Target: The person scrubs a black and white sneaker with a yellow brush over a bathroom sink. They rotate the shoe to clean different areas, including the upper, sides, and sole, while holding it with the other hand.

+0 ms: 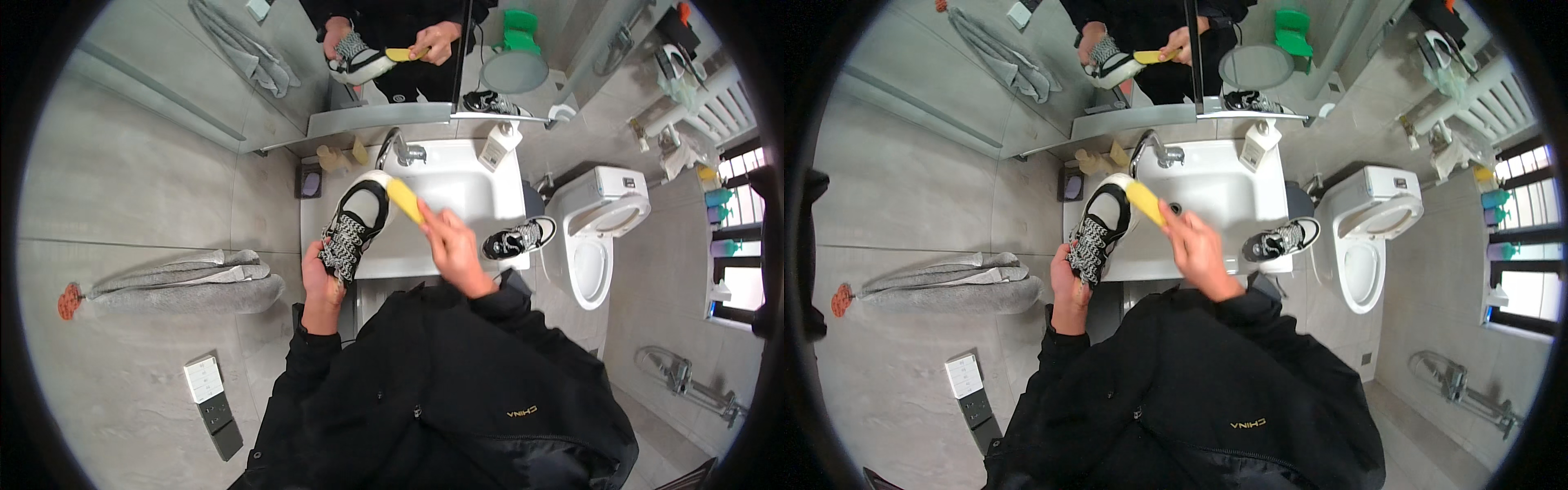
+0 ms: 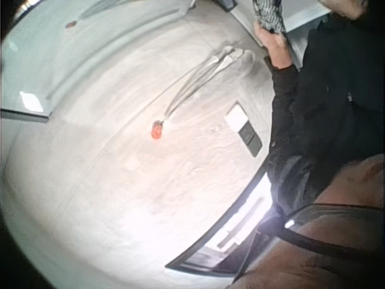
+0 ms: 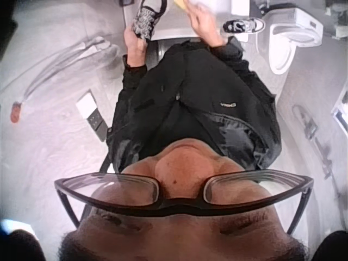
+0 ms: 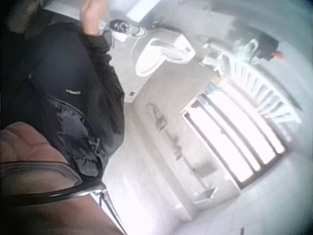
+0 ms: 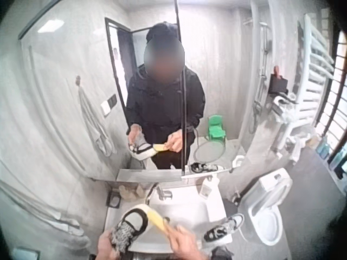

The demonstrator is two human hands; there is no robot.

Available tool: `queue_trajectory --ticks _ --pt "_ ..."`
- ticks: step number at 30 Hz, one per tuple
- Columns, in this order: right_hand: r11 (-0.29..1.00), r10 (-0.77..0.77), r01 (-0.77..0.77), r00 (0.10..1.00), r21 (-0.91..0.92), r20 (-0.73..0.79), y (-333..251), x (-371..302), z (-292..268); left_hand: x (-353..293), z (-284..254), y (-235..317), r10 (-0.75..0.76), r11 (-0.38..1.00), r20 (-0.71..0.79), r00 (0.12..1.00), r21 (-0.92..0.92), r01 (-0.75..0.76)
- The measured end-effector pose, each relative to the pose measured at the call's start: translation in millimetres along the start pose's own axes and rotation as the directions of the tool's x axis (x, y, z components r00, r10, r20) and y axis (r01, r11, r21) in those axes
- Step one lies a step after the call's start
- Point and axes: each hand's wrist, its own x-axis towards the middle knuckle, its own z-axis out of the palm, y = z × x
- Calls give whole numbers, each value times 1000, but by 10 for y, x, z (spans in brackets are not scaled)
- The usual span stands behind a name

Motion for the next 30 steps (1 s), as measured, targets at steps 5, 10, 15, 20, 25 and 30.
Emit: queue_trajectory --ticks 5,10,15,20,25,30 --pt "991 130 -130 991 22 -6 52 -39 114 -67 50 -125 -78 989 34 996 -122 81" --pt "993 13 -7 999 119 -48 189 -183 172 -127 134 -108 13 997 158 987 -73 -2" --pt "946 292 -296 955 134 51 336 -425 179 -320 232 -69 -24 988 26 999 153 20" --pt "923 317 -328 944 202 85 439 -426 197 -462 378 -58 121 851 65 990 507 -138" --pt "878 362 -380 925 289 115 455 -394 205 -538 487 39 145 806 188 971 547 -226" --pt "886 342 -355 935 297 96 458 -435 164 -622 515 222 -28 516 200 979 842 -157"
